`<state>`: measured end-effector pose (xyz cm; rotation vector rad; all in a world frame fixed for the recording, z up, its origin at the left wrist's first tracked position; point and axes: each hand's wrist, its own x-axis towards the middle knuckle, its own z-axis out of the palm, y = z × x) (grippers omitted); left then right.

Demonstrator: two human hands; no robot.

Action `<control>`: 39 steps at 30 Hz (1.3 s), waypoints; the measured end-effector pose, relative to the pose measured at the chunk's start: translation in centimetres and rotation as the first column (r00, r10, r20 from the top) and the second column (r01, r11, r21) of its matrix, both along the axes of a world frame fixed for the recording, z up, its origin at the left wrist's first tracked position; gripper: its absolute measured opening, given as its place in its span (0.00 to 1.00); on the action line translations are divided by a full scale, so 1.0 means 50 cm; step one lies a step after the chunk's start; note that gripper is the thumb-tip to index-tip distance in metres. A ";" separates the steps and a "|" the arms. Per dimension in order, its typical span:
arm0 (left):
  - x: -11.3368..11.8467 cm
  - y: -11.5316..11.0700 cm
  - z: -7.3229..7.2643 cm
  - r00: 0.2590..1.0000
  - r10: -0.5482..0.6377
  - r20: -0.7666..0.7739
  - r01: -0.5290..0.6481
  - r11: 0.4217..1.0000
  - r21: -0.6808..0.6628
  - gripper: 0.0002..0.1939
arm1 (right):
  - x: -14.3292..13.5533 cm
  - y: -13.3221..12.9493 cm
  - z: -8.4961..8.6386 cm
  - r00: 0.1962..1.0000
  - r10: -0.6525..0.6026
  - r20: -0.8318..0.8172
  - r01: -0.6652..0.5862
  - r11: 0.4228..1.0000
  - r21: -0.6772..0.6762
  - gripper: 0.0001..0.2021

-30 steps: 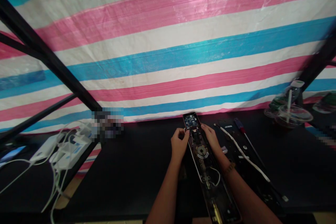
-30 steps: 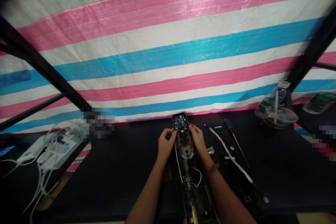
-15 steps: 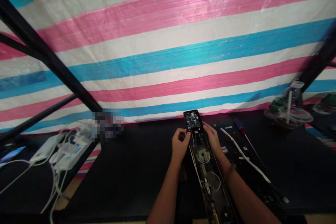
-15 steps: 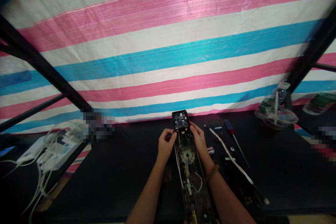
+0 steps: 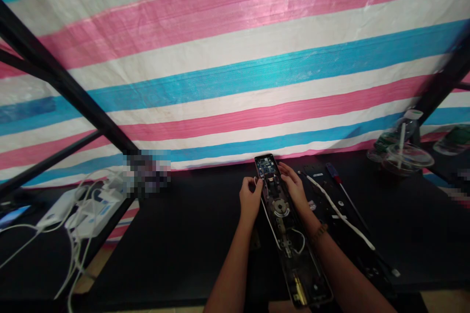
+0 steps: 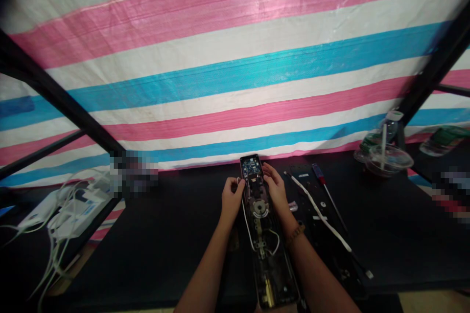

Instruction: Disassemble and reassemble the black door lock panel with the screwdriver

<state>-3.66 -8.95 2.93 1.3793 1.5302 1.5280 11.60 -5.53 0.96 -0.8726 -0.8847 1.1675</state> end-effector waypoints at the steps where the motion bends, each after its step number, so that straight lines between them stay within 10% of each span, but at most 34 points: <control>1: -0.001 0.002 -0.001 1.000 0.001 -0.016 -0.001 1.000 -0.013 0.12 | -0.001 0.001 -0.002 1.000 0.008 0.007 -0.008 1.000 -0.015 0.19; 39: -0.007 -0.001 -0.007 0.991 -0.129 0.025 0.129 0.991 -0.034 0.14 | -0.003 0.002 -0.011 0.998 0.012 0.068 -0.002 0.989 -0.149 0.19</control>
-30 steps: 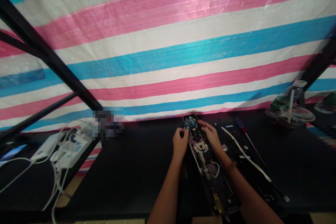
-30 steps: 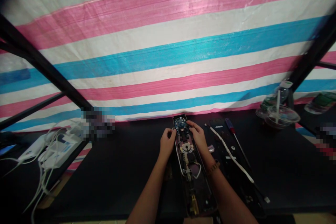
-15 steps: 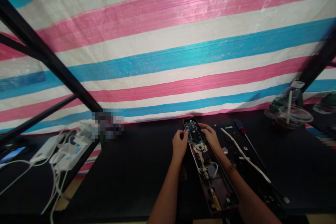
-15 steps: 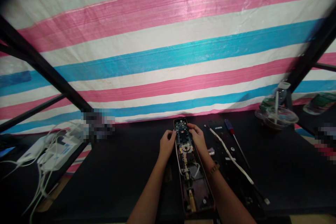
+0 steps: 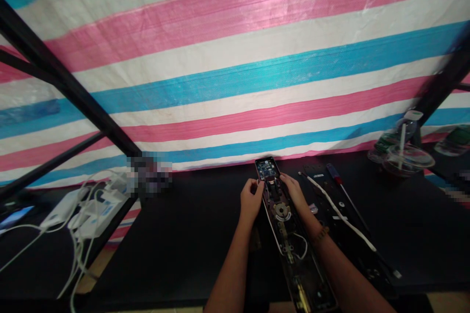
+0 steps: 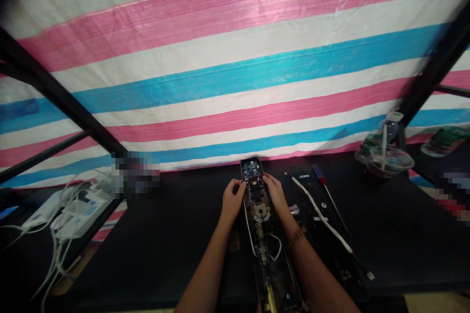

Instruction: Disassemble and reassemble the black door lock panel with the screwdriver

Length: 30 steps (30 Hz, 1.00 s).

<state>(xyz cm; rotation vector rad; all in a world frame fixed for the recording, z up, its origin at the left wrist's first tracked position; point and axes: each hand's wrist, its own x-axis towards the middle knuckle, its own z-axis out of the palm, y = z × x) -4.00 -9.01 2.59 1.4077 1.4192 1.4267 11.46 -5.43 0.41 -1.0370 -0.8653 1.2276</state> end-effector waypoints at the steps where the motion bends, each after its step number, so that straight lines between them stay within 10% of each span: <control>1: 0.000 -0.001 0.001 1.000 -0.004 0.020 0.004 1.000 0.004 0.14 | 0.000 -0.002 0.000 1.000 0.007 -0.011 -0.007 1.000 -0.001 0.20; 30: 0.007 0.005 0.001 0.998 0.001 0.067 0.001 1.000 -0.031 0.18 | 0.002 0.006 0.014 0.999 0.027 -0.042 -0.026 0.999 0.024 0.22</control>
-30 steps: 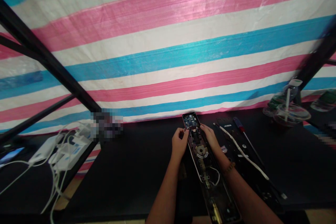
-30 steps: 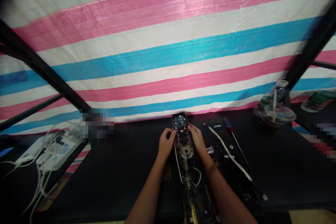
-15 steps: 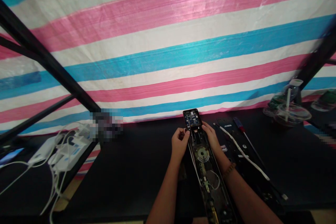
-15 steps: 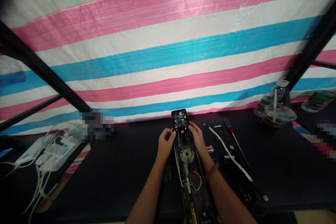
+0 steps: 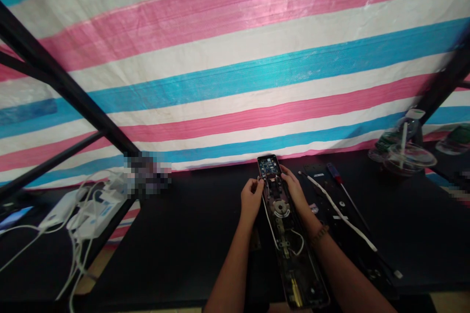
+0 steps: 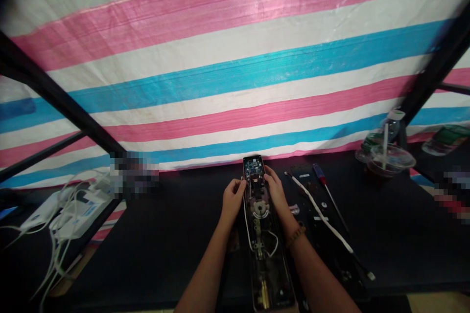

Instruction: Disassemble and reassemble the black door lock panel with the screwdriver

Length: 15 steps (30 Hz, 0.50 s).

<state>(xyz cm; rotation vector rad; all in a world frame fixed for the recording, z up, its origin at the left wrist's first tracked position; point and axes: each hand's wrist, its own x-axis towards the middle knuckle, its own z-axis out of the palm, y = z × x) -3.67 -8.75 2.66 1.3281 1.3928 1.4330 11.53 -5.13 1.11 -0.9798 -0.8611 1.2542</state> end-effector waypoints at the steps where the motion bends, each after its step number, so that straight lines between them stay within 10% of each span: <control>1: 0.000 0.002 -0.003 1.000 0.011 -0.006 -0.011 1.000 -0.001 0.17 | 0.001 0.003 -0.004 1.000 -0.009 0.007 0.009 1.000 -0.007 0.22; 15: -0.009 0.010 -0.021 0.997 0.066 -0.038 -0.068 0.997 -0.035 0.12 | 0.001 0.023 -0.043 0.996 -0.048 0.070 0.049 0.999 -0.013 0.20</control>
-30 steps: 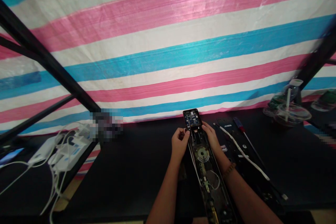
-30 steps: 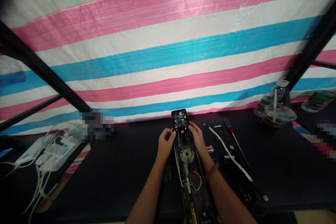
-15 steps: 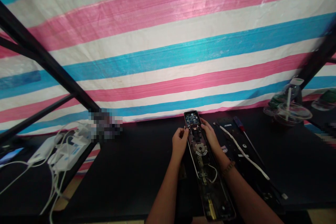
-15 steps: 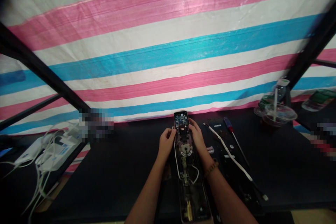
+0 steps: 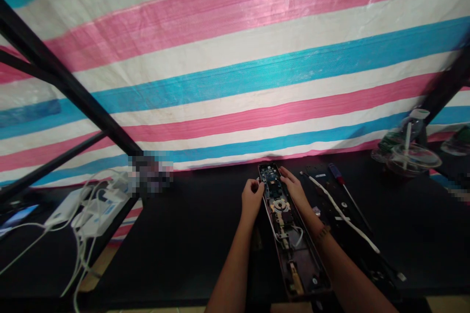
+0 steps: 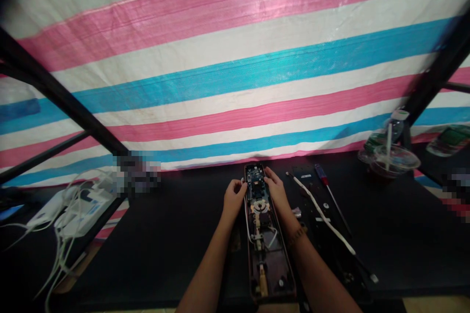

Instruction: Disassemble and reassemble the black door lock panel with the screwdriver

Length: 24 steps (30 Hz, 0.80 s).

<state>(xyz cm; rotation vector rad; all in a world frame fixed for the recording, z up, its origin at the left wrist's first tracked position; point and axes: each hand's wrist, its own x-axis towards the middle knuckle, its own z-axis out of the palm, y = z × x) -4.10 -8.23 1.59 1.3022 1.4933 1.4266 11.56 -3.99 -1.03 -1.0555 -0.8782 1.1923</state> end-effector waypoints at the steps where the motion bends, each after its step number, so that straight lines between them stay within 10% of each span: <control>1: 0.000 0.000 -0.001 1.000 0.000 0.001 0.000 1.000 0.002 0.11 | -0.001 -0.001 0.001 1.000 0.003 0.001 -0.003 1.000 -0.015 0.19; 24: 0.007 -0.023 0.029 0.997 -0.018 0.079 0.005 0.987 0.160 0.09 | -0.004 -0.044 0.050 0.995 0.050 -0.083 -0.045 0.997 0.068 0.20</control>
